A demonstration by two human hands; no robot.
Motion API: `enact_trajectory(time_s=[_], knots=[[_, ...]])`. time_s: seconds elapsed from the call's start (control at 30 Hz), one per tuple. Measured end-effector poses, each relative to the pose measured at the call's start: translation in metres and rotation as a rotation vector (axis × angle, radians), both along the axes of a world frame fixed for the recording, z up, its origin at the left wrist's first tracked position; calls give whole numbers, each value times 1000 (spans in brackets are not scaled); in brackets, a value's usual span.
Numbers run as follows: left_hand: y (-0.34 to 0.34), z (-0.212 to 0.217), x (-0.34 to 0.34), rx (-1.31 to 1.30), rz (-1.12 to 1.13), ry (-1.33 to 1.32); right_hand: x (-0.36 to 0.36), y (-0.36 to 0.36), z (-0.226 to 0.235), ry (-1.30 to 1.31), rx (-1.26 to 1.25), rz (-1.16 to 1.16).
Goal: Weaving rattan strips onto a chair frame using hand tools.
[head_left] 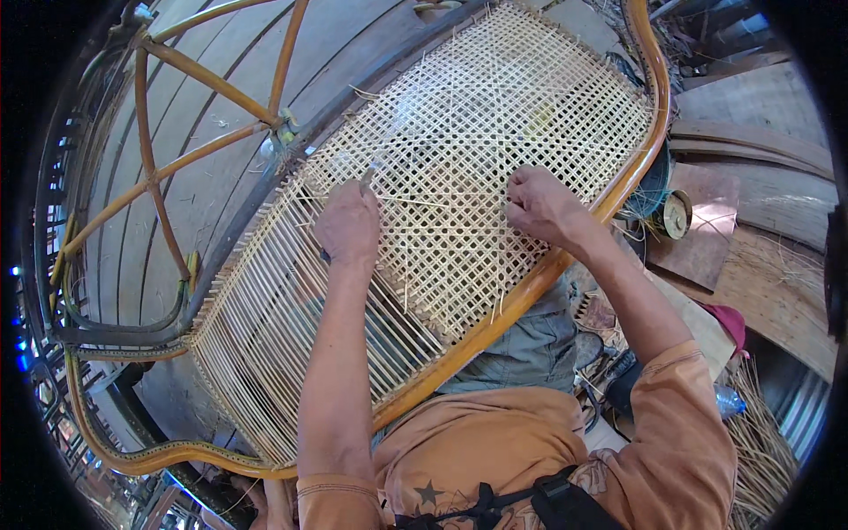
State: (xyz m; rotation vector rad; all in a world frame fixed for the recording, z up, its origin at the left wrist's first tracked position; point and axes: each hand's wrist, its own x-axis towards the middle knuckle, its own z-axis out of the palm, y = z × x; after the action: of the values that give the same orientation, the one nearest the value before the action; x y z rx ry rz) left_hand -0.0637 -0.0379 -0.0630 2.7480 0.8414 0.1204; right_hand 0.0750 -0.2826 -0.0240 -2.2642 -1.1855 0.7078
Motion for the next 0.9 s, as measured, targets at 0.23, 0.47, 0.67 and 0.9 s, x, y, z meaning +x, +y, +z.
enact_trajectory(time_s=[0.23, 0.47, 0.67, 0.9], knots=[[17, 4, -13, 34, 111, -51, -11, 16, 3, -155, -252, -111], [46, 12, -29, 3, 202, 76, -22, 7, 3, -267, 22, -152], [51, -2, -41, -170, 312, -49, -2, -2, -5, -62, 90, -88], [64, -14, -43, -235, 309, -99, 6, -38, 9, 386, 346, -703]])
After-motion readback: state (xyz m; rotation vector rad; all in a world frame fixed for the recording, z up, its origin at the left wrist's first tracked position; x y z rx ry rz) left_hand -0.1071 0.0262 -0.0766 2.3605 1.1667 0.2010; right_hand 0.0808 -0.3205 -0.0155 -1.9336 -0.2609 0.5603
